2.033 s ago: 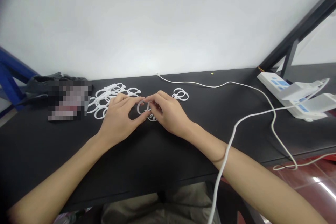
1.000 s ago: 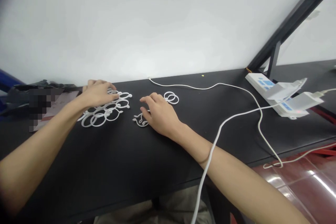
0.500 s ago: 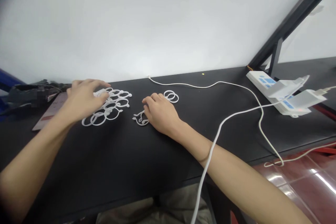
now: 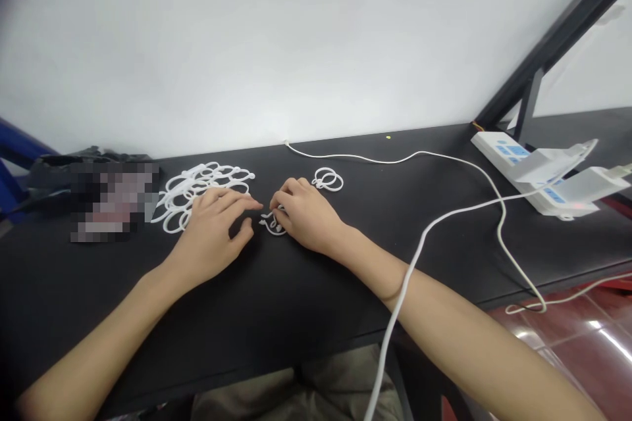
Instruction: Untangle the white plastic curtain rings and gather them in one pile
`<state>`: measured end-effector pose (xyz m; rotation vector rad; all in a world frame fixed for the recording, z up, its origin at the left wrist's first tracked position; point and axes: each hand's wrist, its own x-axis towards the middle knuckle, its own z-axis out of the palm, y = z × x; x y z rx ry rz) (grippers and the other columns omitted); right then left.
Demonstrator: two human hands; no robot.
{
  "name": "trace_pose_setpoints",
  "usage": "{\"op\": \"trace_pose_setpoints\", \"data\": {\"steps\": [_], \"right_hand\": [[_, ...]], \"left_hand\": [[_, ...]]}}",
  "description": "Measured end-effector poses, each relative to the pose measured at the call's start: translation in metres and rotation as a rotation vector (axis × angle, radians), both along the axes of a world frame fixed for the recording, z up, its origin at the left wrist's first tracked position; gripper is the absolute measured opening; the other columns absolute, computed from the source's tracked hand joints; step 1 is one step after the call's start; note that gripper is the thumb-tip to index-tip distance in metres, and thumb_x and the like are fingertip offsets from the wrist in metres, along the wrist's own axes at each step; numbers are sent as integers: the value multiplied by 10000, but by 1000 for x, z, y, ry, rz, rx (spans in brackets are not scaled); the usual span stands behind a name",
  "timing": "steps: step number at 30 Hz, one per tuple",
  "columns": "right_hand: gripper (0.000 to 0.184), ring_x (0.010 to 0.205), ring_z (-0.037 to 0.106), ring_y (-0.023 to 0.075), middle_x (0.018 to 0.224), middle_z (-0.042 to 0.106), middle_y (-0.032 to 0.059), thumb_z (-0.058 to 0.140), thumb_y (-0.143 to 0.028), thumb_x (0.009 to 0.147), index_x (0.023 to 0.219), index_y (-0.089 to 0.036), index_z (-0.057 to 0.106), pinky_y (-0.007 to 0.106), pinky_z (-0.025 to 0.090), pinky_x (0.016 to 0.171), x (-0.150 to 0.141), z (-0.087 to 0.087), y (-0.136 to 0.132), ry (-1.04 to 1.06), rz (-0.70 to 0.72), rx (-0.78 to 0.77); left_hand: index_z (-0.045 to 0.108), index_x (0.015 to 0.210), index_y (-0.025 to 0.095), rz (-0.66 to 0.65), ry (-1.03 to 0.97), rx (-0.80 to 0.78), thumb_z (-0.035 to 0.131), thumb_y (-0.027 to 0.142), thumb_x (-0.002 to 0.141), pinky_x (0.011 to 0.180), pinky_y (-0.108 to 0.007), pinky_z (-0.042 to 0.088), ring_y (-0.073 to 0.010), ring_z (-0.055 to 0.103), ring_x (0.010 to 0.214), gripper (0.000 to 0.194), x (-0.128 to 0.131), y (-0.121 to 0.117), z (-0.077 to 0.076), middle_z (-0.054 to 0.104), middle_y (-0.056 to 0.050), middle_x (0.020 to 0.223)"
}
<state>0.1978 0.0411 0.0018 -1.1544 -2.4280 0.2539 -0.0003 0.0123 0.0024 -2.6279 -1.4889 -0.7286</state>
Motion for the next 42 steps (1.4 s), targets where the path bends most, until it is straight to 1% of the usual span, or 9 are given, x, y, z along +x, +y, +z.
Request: {"op": "trace_pose_setpoints", "data": {"steps": [5,8,14,20,26,34,37,40,42], "right_hand": [[140,910,547,211,1005,635,100,547,-183,933,942,-148,682,373,470,885,-2,0,2,13,8,-17],[189,932,562,213,1026,661,101,499,-154,945,1017,-139,674,371,469,881,-2,1,2,23,8,-51],[255,912,549,215,1035,639,115,454,-141,958,1065,-123,684,373,441,889,3,-1,6,-107,-12,-3],[253,904,536,217,1024,627,119,455,-144,966,1062,-135,689,359,428,871,7,-3,10,-184,-72,26],[271,929,546,249,1061,634,122,445,-133,953,1085,-137,683,377,430,840,10,-3,11,-248,-187,50],[295,970,565,298,1044,644,146,432,-117,930,1087,-126,682,423,462,831,11,-3,10,-217,-284,53],[300,990,566,284,1061,637,152,431,-113,929,1116,-105,666,434,471,883,8,2,8,-69,-226,100],[308,1032,567,240,1130,629,117,470,-137,924,1193,-143,621,403,476,939,4,8,1,132,-34,87],[317,1058,566,224,1170,624,96,517,-164,908,1214,-176,603,390,485,951,1,10,-4,200,87,45]], "left_hand": [[637,1069,228,-43,27,-21,494,215,929,944,-480,373,-285,508,1081,200,1,-2,-3,692,-60,1079],[637,1056,218,-52,46,-24,510,228,933,933,-471,366,-286,503,1071,178,0,0,-5,695,-59,1064],[625,980,198,-49,67,-27,539,236,930,935,-455,346,-271,497,1053,107,0,2,-5,697,-40,1016],[598,914,203,-28,71,-41,553,242,913,928,-456,336,-273,512,1034,59,-3,2,-3,696,-36,954],[569,918,216,-6,54,30,544,230,911,940,-451,327,-254,535,990,29,-7,3,-3,704,-21,931],[548,899,217,-9,47,84,534,200,911,922,-435,337,-239,551,956,25,-6,0,1,700,-4,908],[560,918,216,11,32,85,530,210,914,910,-436,351,-241,557,956,31,-5,-1,3,701,-12,921],[574,942,218,28,5,95,529,225,916,875,-428,371,-244,562,940,53,-5,-2,5,700,-22,931],[578,953,220,27,-24,112,530,232,917,860,-422,383,-245,564,942,61,-5,-2,6,698,-26,941]]}}
